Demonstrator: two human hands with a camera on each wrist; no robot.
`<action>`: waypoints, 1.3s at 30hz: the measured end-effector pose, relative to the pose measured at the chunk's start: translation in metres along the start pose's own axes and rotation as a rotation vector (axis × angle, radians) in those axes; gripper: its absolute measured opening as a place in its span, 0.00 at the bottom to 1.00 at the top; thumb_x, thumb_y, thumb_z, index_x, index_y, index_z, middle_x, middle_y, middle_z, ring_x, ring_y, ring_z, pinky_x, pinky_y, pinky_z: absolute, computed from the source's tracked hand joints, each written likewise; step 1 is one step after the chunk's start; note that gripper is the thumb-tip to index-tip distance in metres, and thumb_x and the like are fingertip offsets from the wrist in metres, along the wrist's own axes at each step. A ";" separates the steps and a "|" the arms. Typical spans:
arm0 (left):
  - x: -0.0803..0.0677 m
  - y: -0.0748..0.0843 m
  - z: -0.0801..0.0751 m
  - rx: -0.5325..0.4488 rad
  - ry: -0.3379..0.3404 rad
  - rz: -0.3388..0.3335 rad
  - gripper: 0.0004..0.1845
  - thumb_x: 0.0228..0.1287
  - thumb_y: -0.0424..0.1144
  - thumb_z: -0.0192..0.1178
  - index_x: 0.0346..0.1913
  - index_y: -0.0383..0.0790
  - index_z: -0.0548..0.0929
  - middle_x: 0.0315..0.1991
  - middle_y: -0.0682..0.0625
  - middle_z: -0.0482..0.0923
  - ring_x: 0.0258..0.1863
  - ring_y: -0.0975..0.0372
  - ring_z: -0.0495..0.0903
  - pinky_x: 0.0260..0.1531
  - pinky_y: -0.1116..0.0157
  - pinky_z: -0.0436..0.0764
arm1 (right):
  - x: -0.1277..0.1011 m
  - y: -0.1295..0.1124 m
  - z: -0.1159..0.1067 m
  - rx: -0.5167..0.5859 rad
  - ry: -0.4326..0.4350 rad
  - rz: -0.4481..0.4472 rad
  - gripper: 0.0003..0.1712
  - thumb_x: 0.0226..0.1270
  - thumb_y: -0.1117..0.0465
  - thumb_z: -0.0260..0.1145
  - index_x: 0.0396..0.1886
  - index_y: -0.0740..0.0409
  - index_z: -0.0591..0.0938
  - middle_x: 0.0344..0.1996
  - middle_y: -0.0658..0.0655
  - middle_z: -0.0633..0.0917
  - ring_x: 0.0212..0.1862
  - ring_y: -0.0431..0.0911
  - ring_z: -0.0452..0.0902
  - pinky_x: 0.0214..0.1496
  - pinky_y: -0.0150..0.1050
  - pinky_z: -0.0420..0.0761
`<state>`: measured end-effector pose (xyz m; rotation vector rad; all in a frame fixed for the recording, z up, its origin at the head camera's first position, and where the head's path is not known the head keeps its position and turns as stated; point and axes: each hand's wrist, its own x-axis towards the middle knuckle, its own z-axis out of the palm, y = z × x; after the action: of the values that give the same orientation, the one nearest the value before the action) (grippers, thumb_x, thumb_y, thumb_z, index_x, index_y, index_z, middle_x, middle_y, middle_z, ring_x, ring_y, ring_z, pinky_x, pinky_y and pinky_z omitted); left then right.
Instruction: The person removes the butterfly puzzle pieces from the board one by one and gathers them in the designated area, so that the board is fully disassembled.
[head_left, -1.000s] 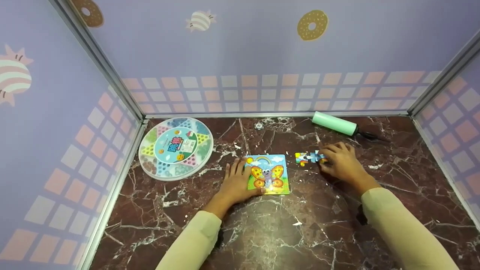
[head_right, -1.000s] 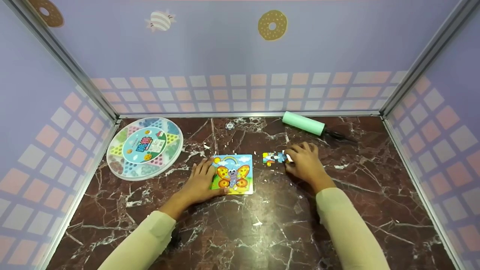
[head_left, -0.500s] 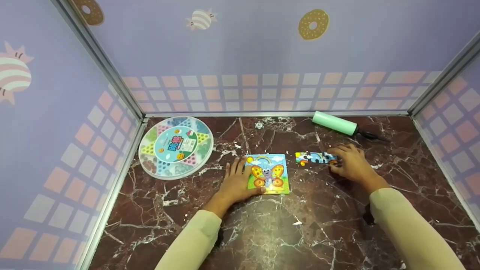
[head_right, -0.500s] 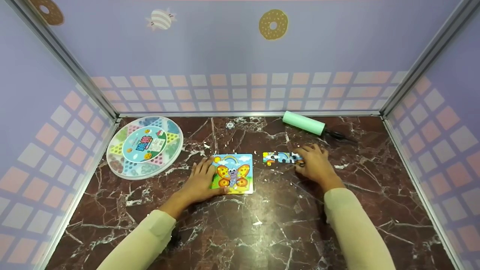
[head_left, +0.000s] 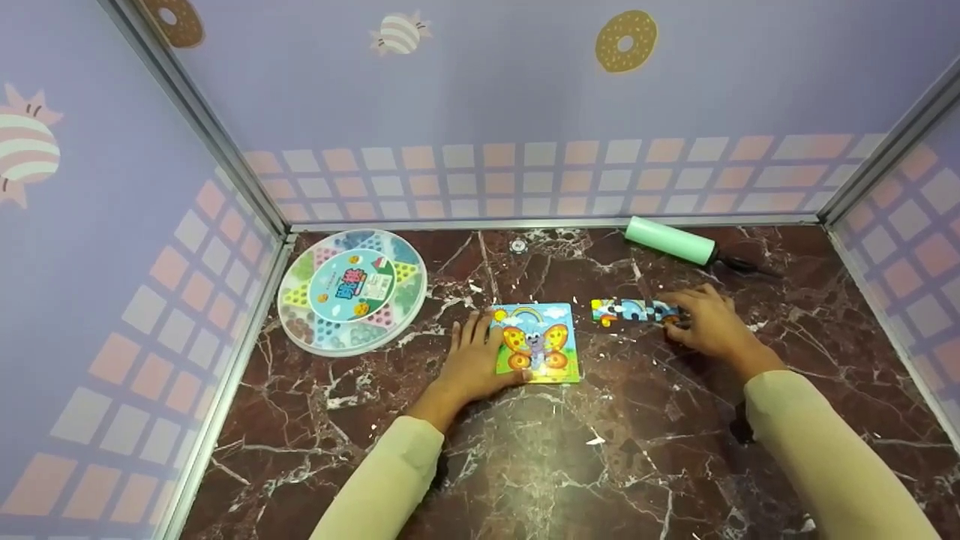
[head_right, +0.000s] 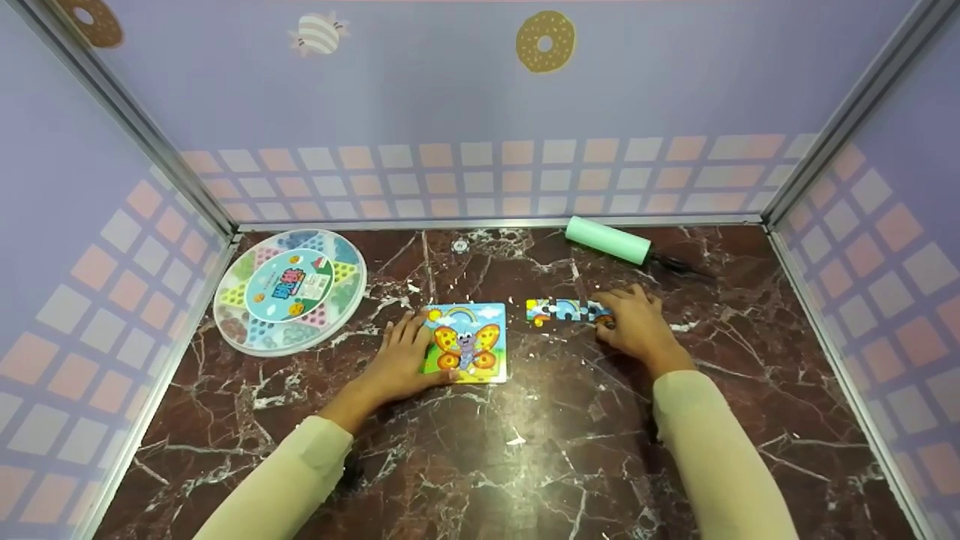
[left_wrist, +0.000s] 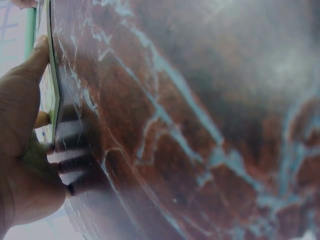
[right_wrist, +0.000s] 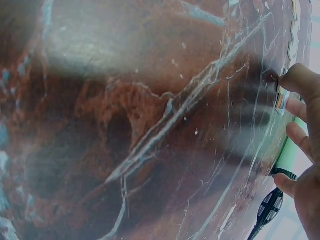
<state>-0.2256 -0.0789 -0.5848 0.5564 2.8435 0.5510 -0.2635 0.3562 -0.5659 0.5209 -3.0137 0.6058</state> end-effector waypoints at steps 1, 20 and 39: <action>0.000 0.000 0.000 0.001 -0.003 -0.002 0.49 0.70 0.75 0.65 0.77 0.39 0.72 0.92 0.37 0.47 0.92 0.39 0.43 0.89 0.34 0.43 | 0.000 0.001 0.000 0.002 0.002 -0.002 0.31 0.71 0.63 0.76 0.72 0.59 0.83 0.68 0.71 0.85 0.70 0.73 0.74 0.67 0.90 0.65; 0.002 -0.001 0.002 -0.004 0.003 0.000 0.51 0.69 0.75 0.66 0.78 0.37 0.70 0.92 0.36 0.47 0.92 0.39 0.44 0.89 0.34 0.43 | -0.002 -0.003 0.003 -0.037 -0.005 0.005 0.27 0.75 0.58 0.73 0.71 0.58 0.84 0.69 0.68 0.83 0.69 0.72 0.71 0.66 0.88 0.67; 0.001 -0.003 0.002 0.033 0.000 -0.019 0.60 0.67 0.76 0.66 0.85 0.35 0.61 0.92 0.37 0.47 0.92 0.40 0.45 0.90 0.36 0.45 | 0.025 -0.069 0.036 -0.071 0.012 -0.139 0.30 0.74 0.49 0.74 0.71 0.56 0.85 0.68 0.64 0.82 0.72 0.69 0.72 0.73 0.83 0.66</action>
<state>-0.2271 -0.0801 -0.5882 0.5342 2.8599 0.5013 -0.2627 0.2751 -0.5717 0.7125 -2.9426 0.4897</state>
